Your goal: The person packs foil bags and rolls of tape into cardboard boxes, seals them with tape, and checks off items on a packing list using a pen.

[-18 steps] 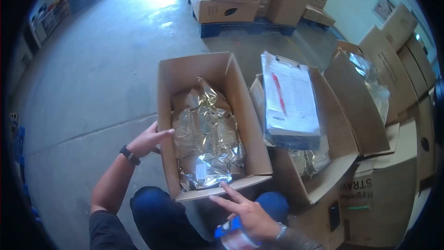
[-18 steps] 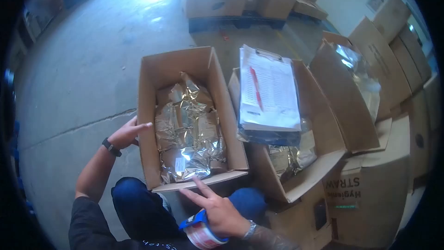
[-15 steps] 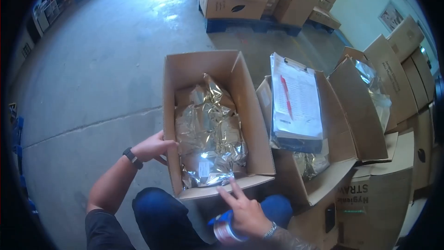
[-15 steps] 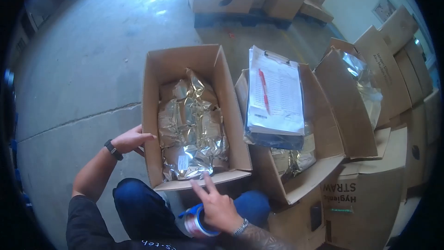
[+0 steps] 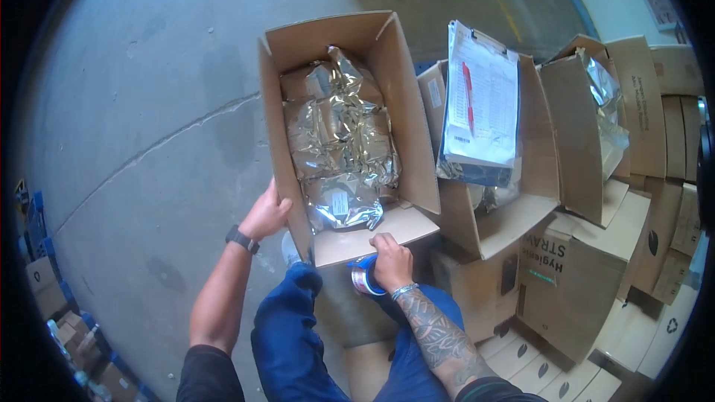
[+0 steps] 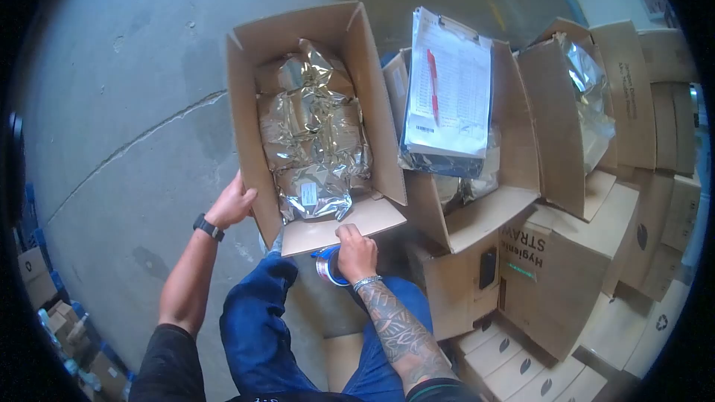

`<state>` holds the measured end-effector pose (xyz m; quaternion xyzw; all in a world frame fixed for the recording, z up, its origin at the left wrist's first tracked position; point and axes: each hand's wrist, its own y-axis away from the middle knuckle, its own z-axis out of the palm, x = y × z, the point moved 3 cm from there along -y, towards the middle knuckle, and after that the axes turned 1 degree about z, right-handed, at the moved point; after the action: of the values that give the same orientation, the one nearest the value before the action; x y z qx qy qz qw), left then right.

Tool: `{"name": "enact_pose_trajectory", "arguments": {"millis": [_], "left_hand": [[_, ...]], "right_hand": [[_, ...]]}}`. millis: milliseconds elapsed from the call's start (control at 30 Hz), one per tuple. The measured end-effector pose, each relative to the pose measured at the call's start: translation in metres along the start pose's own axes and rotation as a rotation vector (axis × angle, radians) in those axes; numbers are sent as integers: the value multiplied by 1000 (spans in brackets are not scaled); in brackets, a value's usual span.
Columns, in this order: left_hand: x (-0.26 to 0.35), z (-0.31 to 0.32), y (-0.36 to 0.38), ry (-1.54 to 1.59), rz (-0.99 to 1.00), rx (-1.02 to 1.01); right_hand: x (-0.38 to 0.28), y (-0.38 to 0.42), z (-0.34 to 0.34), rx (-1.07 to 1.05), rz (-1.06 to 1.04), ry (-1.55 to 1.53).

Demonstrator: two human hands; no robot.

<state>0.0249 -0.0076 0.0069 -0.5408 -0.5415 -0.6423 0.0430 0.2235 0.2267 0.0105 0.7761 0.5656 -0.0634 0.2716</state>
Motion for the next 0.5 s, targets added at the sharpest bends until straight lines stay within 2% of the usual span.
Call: {"name": "enact_pose_trajectory", "arguments": {"millis": [167,233,333,367,433,500], "left_hand": [[-51,-15,10,-141,32,93],[-14,17,26,-672,340,559],[34,78,2,-743,637,247],[48,103,-25,-882,553,-150],[28,154,-58,-983,620,-472],[-3,170,-75,-1192,850,-724]], "right_hand": [[-26,1,16,-164,115,-16],[-24,3,25,-188,162,-20],[-9,10,25,-102,225,-90],[-7,6,16,-89,234,-96],[1,10,13,-22,255,-115],[-10,13,13,-9,276,-220]]}}
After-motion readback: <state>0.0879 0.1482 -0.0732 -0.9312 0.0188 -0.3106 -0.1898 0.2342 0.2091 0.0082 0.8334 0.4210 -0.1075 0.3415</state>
